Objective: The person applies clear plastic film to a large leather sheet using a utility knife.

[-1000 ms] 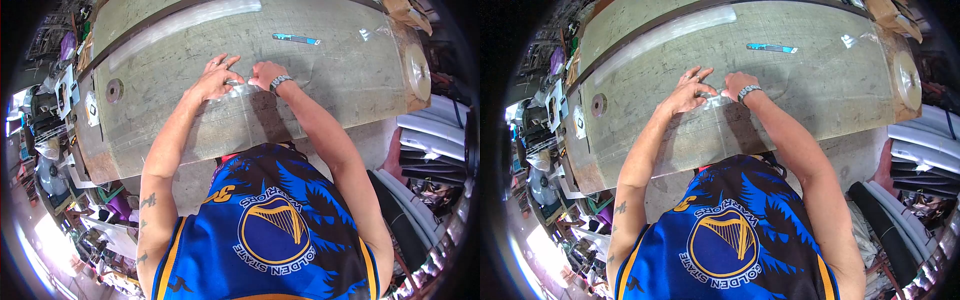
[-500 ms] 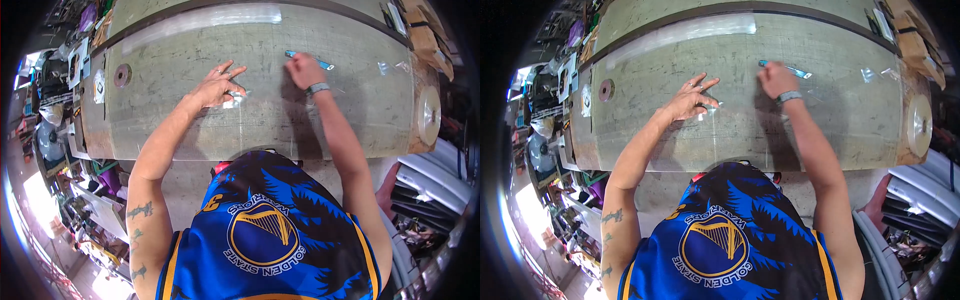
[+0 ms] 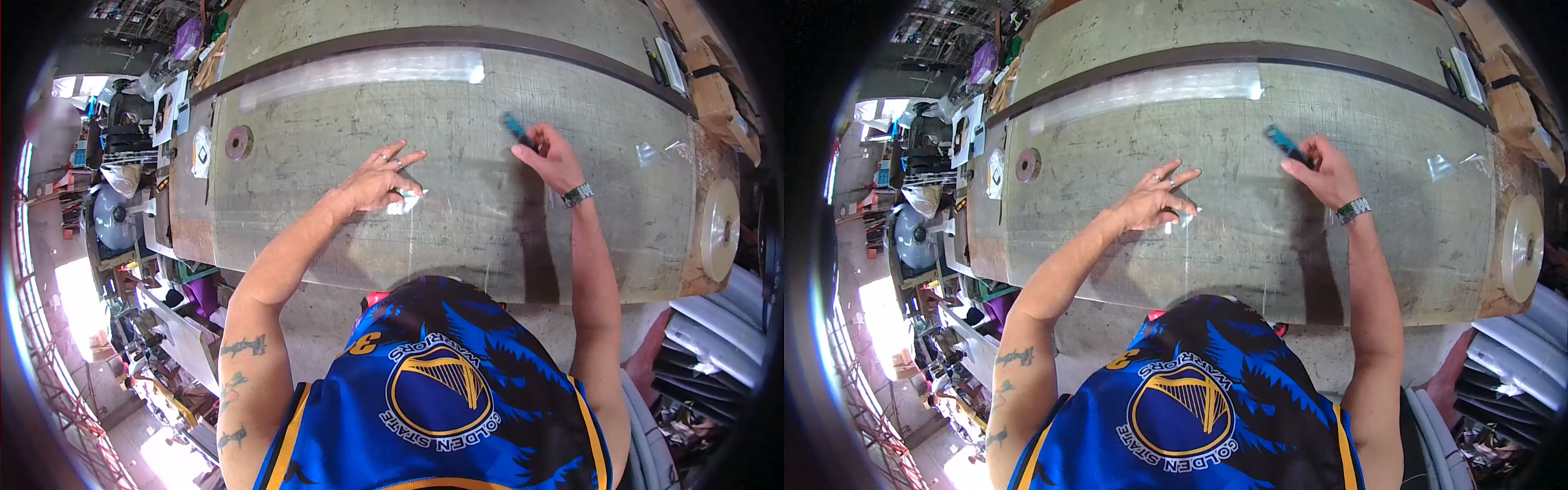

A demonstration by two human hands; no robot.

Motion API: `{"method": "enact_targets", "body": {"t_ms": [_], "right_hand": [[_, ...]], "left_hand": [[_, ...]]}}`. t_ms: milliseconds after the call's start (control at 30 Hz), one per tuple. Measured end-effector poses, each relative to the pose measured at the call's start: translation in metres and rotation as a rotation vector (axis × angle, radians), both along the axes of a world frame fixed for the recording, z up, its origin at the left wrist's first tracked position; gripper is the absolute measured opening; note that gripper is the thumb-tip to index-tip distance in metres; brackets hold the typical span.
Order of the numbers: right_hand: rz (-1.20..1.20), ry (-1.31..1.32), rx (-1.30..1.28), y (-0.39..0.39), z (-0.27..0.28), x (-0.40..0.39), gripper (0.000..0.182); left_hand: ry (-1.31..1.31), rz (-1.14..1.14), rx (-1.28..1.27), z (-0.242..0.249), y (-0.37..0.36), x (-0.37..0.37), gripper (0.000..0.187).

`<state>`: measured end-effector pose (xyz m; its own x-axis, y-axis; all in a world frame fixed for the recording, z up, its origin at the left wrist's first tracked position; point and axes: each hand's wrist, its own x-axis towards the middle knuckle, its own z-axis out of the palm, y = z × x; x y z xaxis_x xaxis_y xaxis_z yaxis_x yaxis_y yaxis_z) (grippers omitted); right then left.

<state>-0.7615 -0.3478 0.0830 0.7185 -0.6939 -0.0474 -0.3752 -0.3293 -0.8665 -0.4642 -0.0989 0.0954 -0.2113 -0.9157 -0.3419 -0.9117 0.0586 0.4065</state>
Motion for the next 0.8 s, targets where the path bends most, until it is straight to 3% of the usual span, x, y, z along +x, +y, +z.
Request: {"method": "enact_targets", "body": {"t_ms": [67,167,300,400,500,600,667,733,800], "right_hand": [[-0.062,-0.078,0.159,0.010,0.013,0.004,0.033],[-0.153,-0.080,0.260,0.009,-0.027,-0.004,0.040],[-0.200,-0.019,-0.528,0.013,-0.049,-0.016,0.054],[-0.279,0.506,-0.079,0.022,-0.021,-0.024,0.061],[-0.329,0.339,0.124,0.062,0.010,-0.024,0.064],[-0.301,-0.048,0.224,0.137,0.053,-0.010,0.052],[-0.305,-0.074,0.323,0.188,0.054,0.001,0.041],[-0.265,-0.170,0.320,0.234,0.034,0.019,0.035],[-0.213,-0.181,0.159,0.260,0.027,0.040,0.030]], "left_hand": [[0.005,0.001,-0.006,-0.003,0.003,-0.002,0.046],[-0.016,0.005,0.002,-0.003,0.004,-0.004,0.046],[0.009,0.011,-0.040,-0.009,0.009,-0.001,0.047],[0.009,0.016,-0.028,-0.012,0.009,-0.001,0.050],[0.013,0.015,-0.003,-0.008,0.008,-0.002,0.050],[0.019,-0.004,-0.009,-0.009,0.006,0.002,0.051],[0.034,-0.024,-0.020,-0.014,0.007,0.004,0.051],[0.018,-0.038,-0.029,-0.011,0.004,0.006,0.051],[0.041,-0.043,-0.052,-0.013,0.009,0.008,0.051]]}}
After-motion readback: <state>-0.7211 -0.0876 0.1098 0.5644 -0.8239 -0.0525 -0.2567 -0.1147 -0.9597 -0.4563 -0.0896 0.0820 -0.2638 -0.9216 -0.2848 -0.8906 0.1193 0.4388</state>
